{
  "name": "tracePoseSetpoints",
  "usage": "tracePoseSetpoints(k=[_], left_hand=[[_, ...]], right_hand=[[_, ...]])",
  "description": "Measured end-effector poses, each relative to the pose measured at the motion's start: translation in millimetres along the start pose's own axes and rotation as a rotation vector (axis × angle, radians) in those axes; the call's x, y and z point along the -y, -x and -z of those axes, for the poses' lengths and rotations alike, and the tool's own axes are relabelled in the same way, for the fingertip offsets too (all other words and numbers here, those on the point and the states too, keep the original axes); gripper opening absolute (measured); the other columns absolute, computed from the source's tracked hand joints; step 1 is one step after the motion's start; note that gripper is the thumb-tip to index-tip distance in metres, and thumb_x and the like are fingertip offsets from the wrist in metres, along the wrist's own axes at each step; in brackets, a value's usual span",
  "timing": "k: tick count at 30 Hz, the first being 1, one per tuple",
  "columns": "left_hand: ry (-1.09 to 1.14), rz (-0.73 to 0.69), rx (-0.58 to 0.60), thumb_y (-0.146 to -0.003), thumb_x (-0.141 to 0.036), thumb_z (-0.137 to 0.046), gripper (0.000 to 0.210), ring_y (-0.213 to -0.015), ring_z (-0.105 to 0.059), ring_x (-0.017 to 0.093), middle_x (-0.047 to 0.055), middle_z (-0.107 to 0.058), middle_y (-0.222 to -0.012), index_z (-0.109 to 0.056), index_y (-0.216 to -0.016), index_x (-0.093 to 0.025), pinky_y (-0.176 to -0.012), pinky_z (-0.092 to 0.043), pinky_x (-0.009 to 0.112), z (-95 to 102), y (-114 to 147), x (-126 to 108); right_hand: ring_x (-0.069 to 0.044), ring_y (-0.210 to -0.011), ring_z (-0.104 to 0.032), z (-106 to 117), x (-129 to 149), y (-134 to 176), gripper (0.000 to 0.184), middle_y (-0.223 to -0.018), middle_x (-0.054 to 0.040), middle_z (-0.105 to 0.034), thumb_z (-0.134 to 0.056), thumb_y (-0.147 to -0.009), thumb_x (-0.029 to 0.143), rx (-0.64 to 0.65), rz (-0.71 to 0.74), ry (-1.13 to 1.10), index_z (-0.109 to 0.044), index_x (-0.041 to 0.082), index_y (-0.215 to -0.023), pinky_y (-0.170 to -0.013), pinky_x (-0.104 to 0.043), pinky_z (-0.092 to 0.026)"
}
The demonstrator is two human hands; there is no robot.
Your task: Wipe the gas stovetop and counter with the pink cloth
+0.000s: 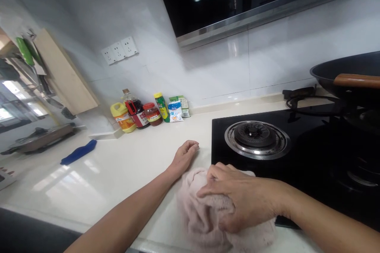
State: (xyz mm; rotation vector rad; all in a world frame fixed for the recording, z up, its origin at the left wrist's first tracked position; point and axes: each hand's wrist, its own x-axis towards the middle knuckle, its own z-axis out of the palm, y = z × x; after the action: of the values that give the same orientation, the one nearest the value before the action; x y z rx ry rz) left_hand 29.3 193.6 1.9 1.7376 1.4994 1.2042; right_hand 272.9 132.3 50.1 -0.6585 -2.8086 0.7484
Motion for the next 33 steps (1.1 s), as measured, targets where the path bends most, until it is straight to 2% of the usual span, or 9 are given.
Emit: tracePoseSetpoints(k=[2, 4, 8, 13, 15, 18, 23, 27, 33], left_hand=[[-0.012, 0.004, 0.010, -0.091, -0.035, -0.054, 0.021, -0.095, -0.061, 0.018, 0.003, -0.068, -0.098, -0.065, -0.097, -0.018, -0.087, -0.047, 0.030, 0.9, 0, -1], [-0.019, 0.013, 0.022, -0.091, -0.036, -0.054, 0.022, -0.095, -0.061, 0.018, 0.003, -0.069, -0.098, -0.065, -0.097, -0.019, -0.087, -0.047, 0.030, 1.8, 1, -3], [-0.027, 0.026, 0.033, -0.091, -0.038, -0.052, 0.023, -0.093, -0.061, 0.018, 0.003, -0.069, -0.098, -0.065, -0.095, -0.019, -0.086, -0.047, 0.030, 2.2, 4, -7], [-0.058, -0.004, 0.066, -0.091, -0.040, -0.052, 0.025, -0.094, -0.061, 0.019, 0.003, -0.069, -0.097, -0.066, -0.092, -0.020, -0.087, -0.047, 0.029, 0.8, 6, -8], [-0.069, -0.008, 0.070, -0.091, -0.040, -0.053, 0.024, -0.094, -0.062, 0.019, 0.003, -0.069, -0.096, -0.067, -0.090, -0.020, -0.087, -0.047, 0.030, 0.3, 6, -7], [-0.081, -0.007, 0.080, -0.091, -0.040, -0.053, 0.025, -0.093, -0.062, 0.019, 0.003, -0.070, -0.095, -0.067, -0.089, -0.020, -0.087, -0.047, 0.030, -0.2, 4, -4], [-0.087, -0.005, 0.098, -0.089, -0.039, -0.053, 0.025, -0.092, -0.062, 0.019, 0.003, -0.070, -0.095, -0.067, -0.089, -0.019, -0.086, -0.047, 0.030, -0.5, 3, -2], [-0.099, -0.004, 0.100, -0.089, -0.039, -0.054, 0.024, -0.091, -0.062, 0.019, 0.003, -0.070, -0.095, -0.068, -0.089, -0.019, -0.085, -0.048, 0.030, -1.0, 3, -3], [-0.125, -0.009, 0.114, -0.090, -0.038, -0.052, 0.025, -0.090, -0.063, 0.018, 0.003, -0.070, -0.096, -0.068, -0.092, -0.020, -0.084, -0.049, 0.029, -1.4, 5, -6]], right_hand=[[-0.024, -0.112, -0.052, 0, -1, -2, 0.052, -0.120, -0.0010, -0.054, -0.063, -0.079, 0.028, 0.001, -0.028, -0.040, -0.059, 0.045, -0.128, -0.100, -0.045, -0.043], [-0.024, -0.110, -0.053, 2, -10, -5, 0.044, -0.119, -0.0015, -0.054, -0.059, -0.082, 0.027, -0.076, -0.091, -0.015, -0.061, 0.042, -0.124, -0.098, -0.045, -0.042], [-0.027, -0.101, -0.056, 12, -47, -2, 0.025, -0.108, -0.0048, -0.058, -0.055, -0.084, 0.033, -0.249, -0.236, 0.200, -0.065, 0.031, -0.108, -0.088, -0.047, -0.042], [-0.029, -0.084, -0.059, 24, -83, 16, 0.015, -0.088, -0.0079, -0.063, -0.058, -0.082, 0.039, -0.335, -0.451, 0.382, -0.060, 0.025, -0.088, -0.073, -0.045, -0.041], [-0.028, -0.081, -0.059, 25, -82, 20, 0.012, -0.084, -0.0092, -0.064, -0.057, -0.083, 0.037, -0.338, -0.429, 0.376, -0.059, 0.025, -0.085, -0.071, -0.043, -0.041], [-0.025, -0.083, -0.059, 22, -64, 19, 0.010, -0.090, -0.0079, -0.065, -0.059, -0.083, 0.035, -0.268, -0.278, 0.320, -0.059, 0.026, -0.089, -0.075, -0.040, -0.042], [-0.024, -0.096, -0.057, 16, -22, 8, 0.021, -0.101, -0.0031, -0.061, -0.064, -0.078, 0.032, -0.129, -0.126, 0.131, -0.061, 0.027, -0.098, -0.085, -0.039, -0.045], [-0.023, -0.102, -0.054, 12, -9, 4, 0.026, -0.106, -0.0018, -0.056, -0.064, -0.079, 0.030, -0.053, -0.059, 0.014, -0.064, 0.032, -0.105, -0.090, -0.039, -0.043], [-0.023, -0.102, -0.054, -1, -32, -8, 0.024, -0.106, -0.0034, -0.055, -0.049, -0.093, 0.036, -0.225, -0.164, 0.095, -0.064, 0.031, -0.111, -0.092, -0.043, -0.040]])
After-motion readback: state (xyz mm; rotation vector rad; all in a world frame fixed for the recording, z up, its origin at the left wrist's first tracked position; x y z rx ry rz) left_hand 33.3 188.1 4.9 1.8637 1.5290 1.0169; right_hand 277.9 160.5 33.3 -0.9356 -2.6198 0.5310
